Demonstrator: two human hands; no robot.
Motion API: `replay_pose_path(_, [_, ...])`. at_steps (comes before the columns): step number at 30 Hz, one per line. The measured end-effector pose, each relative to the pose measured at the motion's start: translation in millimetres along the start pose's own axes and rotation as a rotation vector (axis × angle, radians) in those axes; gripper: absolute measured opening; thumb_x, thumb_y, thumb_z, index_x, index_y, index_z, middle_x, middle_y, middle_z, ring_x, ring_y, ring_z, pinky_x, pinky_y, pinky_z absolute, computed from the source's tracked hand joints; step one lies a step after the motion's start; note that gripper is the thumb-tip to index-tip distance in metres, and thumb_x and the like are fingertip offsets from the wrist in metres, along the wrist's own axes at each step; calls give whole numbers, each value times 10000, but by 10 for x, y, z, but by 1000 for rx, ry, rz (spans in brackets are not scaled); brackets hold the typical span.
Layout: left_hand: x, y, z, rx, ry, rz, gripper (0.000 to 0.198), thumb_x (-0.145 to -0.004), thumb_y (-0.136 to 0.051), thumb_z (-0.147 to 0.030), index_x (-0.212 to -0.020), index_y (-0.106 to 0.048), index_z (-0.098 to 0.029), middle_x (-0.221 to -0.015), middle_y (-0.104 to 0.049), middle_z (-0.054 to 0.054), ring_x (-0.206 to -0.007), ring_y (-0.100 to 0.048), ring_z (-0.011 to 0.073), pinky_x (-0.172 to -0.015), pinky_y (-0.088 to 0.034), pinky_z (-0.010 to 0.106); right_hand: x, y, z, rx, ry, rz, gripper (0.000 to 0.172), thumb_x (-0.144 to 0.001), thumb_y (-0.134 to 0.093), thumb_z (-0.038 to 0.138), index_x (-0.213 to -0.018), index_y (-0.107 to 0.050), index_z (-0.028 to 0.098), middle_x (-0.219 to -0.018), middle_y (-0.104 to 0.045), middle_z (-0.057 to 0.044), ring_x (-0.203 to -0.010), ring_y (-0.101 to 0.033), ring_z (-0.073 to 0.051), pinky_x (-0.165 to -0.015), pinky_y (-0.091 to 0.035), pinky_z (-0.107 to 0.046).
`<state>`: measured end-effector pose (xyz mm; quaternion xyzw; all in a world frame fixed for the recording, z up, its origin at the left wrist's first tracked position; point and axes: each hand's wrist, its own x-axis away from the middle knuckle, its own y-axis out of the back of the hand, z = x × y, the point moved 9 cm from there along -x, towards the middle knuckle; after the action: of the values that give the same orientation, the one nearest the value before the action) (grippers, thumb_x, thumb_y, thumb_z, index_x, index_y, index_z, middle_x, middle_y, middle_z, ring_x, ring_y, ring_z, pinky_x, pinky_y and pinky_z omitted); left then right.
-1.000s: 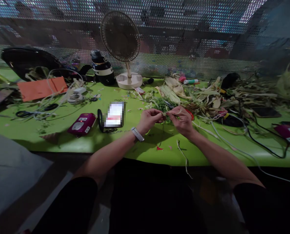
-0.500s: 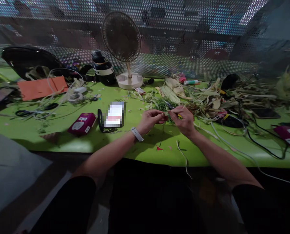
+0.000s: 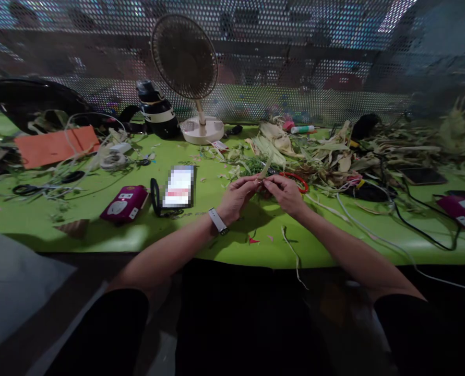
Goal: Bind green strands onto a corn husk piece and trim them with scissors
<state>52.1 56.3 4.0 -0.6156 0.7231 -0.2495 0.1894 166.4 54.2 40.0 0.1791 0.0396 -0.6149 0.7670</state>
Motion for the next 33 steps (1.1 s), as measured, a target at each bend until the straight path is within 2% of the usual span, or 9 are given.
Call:
replay_pose_path(5, [-2,8,6,10,-1,-13,141,-626,-818,-241,-719,-723,-194,-856,-750,3,-932,-674,138,-957,-500,311,-8,-15,11,-75,-31,12,335,-749,-669,510,-814,-649,183,-751,-636,5,-589,-534,-97,-568,-483,-243])
replay_pose_path(9, [2,-11,22,31,15,7,132,-638,-814,-240,-726,-727,-194,-869,-752,11,-934,-676,139,-955,-507,317,-13,-8,-3,-110,-52,0,333,-729,-697,503,-805,-640,184,-727,-621,23,-536,-516,-75,-520,-454,-226])
replay_pose_path(14, [10,-33,21,54,16,33,185,-598,-849,-232,-741,-738,-195,-859,-759,4,-877,-685,126,-937,-514,302,8,-56,-169,-314,-241,21,348,-694,-727,493,-790,-607,180,-512,-518,80,-401,-422,-50,-398,-324,-185])
replay_pose_path(18, [29,-51,-39,18,-36,42,230,-564,-870,-235,-755,-751,-191,-846,-759,-2,-800,-678,91,-906,-516,260,47,-120,-218,-490,-363,46,342,-634,-774,426,-765,-585,173,-552,-568,70,-368,-381,-25,-358,-272,-167])
replay_pose_path(23, [67,-71,-114,-86,-88,66,274,-552,-887,-264,-789,-763,-202,-839,-760,6,-786,-681,106,-880,-527,278,77,-162,-197,-597,-446,111,258,-662,-742,352,-736,-585,160,-561,-562,64,-368,-329,-11,-335,-246,-150])
replay_pose_path(28, [75,-55,-133,-180,-124,92,266,-582,-880,-326,-790,-769,-204,-849,-761,20,-791,-683,124,-864,-530,295,161,-281,-224,-669,-605,282,128,-717,-654,244,-716,-557,159,-540,-497,76,-363,-209,-6,-311,-164,-146])
replay_pose_path(31, [68,-47,-134,-234,-143,98,265,-596,-872,-356,-779,-762,-199,-852,-758,27,-785,-680,131,-849,-531,302,215,-355,-248,-688,-668,346,101,-733,-618,246,-735,-556,166,-547,-488,69,-373,-212,-19,-320,-150,-159])
replay_pose_path(33, [61,-42,-169,-263,-179,86,262,-603,-868,-360,-770,-755,-194,-841,-752,24,-775,-671,125,-826,-529,290,194,-336,-256,-645,-645,341,126,-738,-613,289,-753,-568,172,-557,-505,60,-381,-256,-31,-340,-185,-173])
